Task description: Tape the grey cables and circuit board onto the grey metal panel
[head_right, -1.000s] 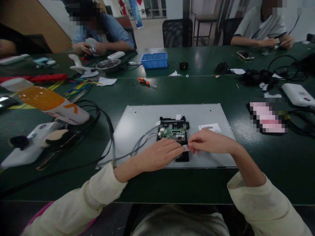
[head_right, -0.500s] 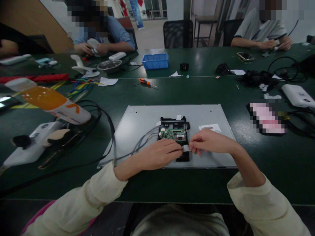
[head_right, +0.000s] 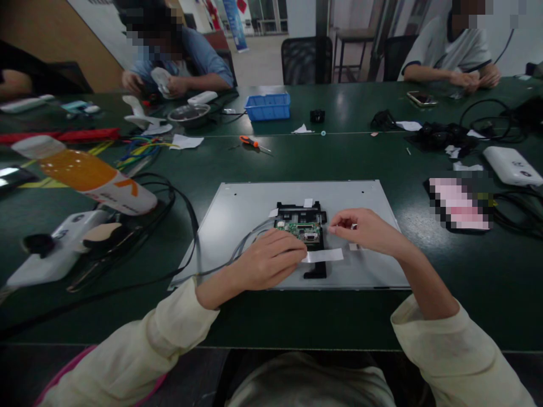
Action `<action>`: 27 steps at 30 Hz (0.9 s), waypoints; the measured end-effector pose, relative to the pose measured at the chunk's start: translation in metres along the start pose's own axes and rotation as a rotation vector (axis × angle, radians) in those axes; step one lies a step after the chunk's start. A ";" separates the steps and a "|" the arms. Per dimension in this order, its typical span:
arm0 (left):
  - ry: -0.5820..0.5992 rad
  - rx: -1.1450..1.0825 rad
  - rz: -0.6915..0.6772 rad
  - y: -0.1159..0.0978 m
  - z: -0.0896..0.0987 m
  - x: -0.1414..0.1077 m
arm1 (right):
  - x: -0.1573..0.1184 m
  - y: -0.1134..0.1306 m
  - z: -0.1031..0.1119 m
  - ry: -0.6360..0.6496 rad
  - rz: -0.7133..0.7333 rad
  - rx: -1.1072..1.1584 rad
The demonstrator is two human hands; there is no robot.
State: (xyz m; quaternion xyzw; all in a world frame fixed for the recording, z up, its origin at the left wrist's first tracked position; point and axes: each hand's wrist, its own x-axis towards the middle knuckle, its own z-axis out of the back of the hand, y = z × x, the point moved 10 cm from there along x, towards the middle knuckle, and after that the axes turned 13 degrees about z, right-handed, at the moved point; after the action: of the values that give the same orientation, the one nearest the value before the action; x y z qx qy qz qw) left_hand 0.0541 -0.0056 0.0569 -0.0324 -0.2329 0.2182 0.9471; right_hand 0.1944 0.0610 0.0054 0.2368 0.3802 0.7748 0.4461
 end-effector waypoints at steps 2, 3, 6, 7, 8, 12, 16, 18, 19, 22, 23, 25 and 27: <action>-0.040 -0.035 0.036 0.005 0.005 0.000 | -0.001 -0.001 0.000 -0.002 -0.006 0.015; -0.059 -0.049 0.061 0.008 0.007 -0.001 | -0.001 -0.002 -0.002 0.008 -0.009 0.022; -0.108 -0.077 0.138 0.018 0.012 -0.001 | -0.002 -0.002 -0.009 0.066 -0.004 0.028; -0.121 -0.082 0.160 0.021 0.013 -0.001 | -0.002 -0.002 -0.011 0.088 0.000 0.021; -0.132 -0.085 0.180 0.024 0.014 -0.001 | -0.002 -0.001 -0.013 0.106 0.006 0.010; -0.210 -0.091 0.273 0.040 0.022 -0.002 | -0.002 0.004 -0.019 0.157 0.021 -0.053; -0.300 -0.090 0.384 0.060 0.033 -0.005 | -0.003 0.007 -0.022 0.203 0.027 -0.094; -0.328 -0.089 0.432 0.070 0.038 -0.006 | -0.003 0.007 -0.024 0.218 0.025 -0.098; -0.337 -0.089 0.456 0.074 0.039 -0.006 | -0.003 0.007 -0.024 0.220 0.023 -0.098; -0.351 -0.081 0.547 0.090 0.041 -0.008 | -0.003 0.007 -0.026 0.228 0.023 -0.101; -0.352 -0.075 0.581 0.096 0.040 -0.009 | -0.003 0.007 -0.027 0.232 0.024 -0.105; -0.348 -0.074 0.651 0.109 0.038 -0.012 | -0.003 0.006 -0.028 0.235 0.023 -0.108; -0.332 -0.090 0.720 0.123 0.033 -0.015 | -0.003 0.005 -0.028 0.222 0.026 -0.089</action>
State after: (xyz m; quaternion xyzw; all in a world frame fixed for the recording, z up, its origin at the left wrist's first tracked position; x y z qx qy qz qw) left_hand -0.0222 0.0980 0.0593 -0.1179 -0.3659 0.5280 0.7572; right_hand 0.1736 0.0466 -0.0078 0.1343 0.3895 0.8182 0.4010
